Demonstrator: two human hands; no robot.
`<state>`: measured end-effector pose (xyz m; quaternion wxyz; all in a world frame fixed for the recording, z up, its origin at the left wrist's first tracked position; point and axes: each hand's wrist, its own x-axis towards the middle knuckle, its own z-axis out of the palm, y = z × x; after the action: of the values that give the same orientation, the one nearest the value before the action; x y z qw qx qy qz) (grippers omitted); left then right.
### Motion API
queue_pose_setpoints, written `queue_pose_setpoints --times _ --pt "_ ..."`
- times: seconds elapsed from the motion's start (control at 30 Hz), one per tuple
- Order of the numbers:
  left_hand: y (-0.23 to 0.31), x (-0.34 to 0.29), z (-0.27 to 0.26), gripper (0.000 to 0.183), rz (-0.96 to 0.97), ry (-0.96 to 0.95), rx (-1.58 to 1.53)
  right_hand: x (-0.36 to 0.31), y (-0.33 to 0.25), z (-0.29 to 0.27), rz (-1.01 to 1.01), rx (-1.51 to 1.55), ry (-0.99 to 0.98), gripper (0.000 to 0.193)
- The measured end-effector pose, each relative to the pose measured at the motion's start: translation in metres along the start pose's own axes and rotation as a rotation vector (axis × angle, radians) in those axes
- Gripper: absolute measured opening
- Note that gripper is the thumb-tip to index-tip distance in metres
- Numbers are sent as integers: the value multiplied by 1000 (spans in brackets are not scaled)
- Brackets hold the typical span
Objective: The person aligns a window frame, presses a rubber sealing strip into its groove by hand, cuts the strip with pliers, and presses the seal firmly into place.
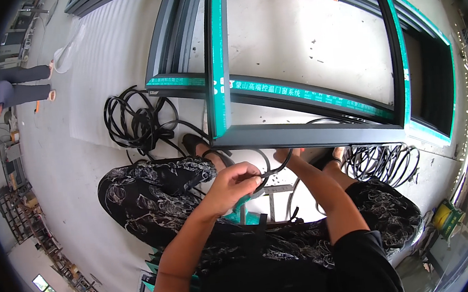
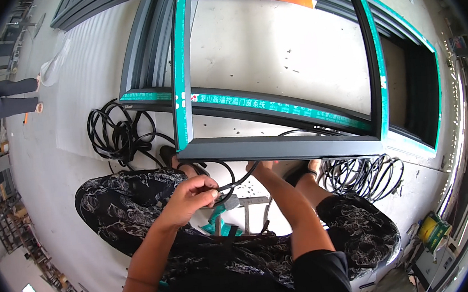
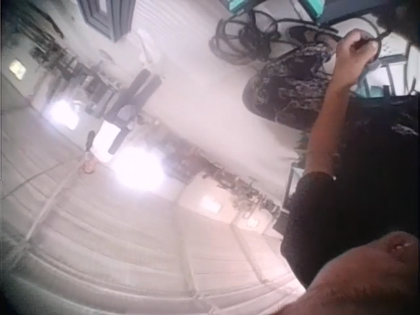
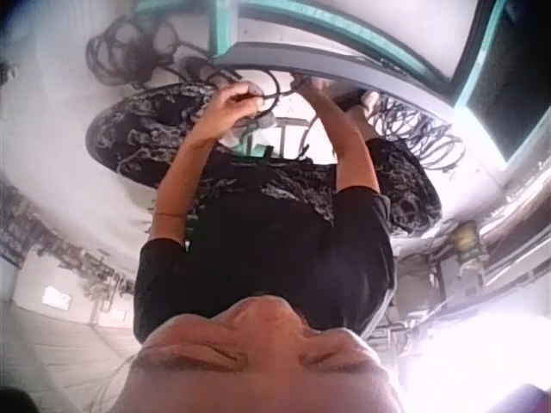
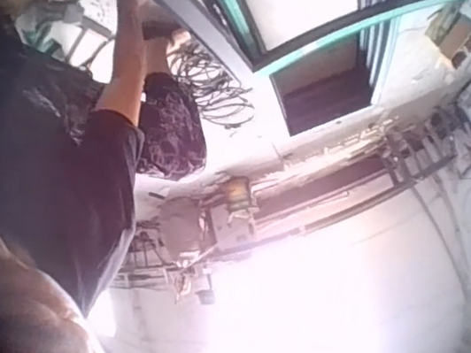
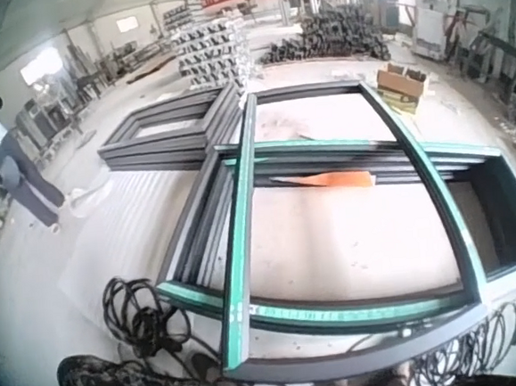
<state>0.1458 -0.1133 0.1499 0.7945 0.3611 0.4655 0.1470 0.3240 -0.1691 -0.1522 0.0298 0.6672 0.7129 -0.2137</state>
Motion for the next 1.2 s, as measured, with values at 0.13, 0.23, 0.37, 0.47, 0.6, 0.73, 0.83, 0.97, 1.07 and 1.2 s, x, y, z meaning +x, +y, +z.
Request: queue_pose_setpoints --times 0.13,0.23,0.37,0.47,0.6,0.73,0.83,0.97,1.07,1.2 --pt "1 -3 2 14 24 -4 63 -64 15 -66 21 493 -853 36" --pt "-6 -1 1 14 92 1 168 -109 10 -160 152 901 -1169 37" --pt "-4 -17 15 13 102 0 236 -141 -21 -254 104 1327 -968 33" --pt "-12 -28 18 14 159 4 250 -155 -41 -269 13 1284 -663 32" --pt "-4 -37 25 10 231 -90 330 -171 -49 -272 -26 1116 -502 29" --pt "1 -46 29 8 298 -61 465 -171 -53 -264 -74 1086 -431 36" --pt "3 -46 28 9 292 -84 575 -177 -56 -262 -61 1122 -404 39" --pt "1 -42 31 11 354 -63 785 -185 -59 -245 73 1456 -601 44" --pt "1 -42 32 13 440 -44 937 -186 -63 -247 97 1577 -633 45" --pt "5 -42 38 14 448 -11 1048 -185 -63 -241 54 1621 -545 48"
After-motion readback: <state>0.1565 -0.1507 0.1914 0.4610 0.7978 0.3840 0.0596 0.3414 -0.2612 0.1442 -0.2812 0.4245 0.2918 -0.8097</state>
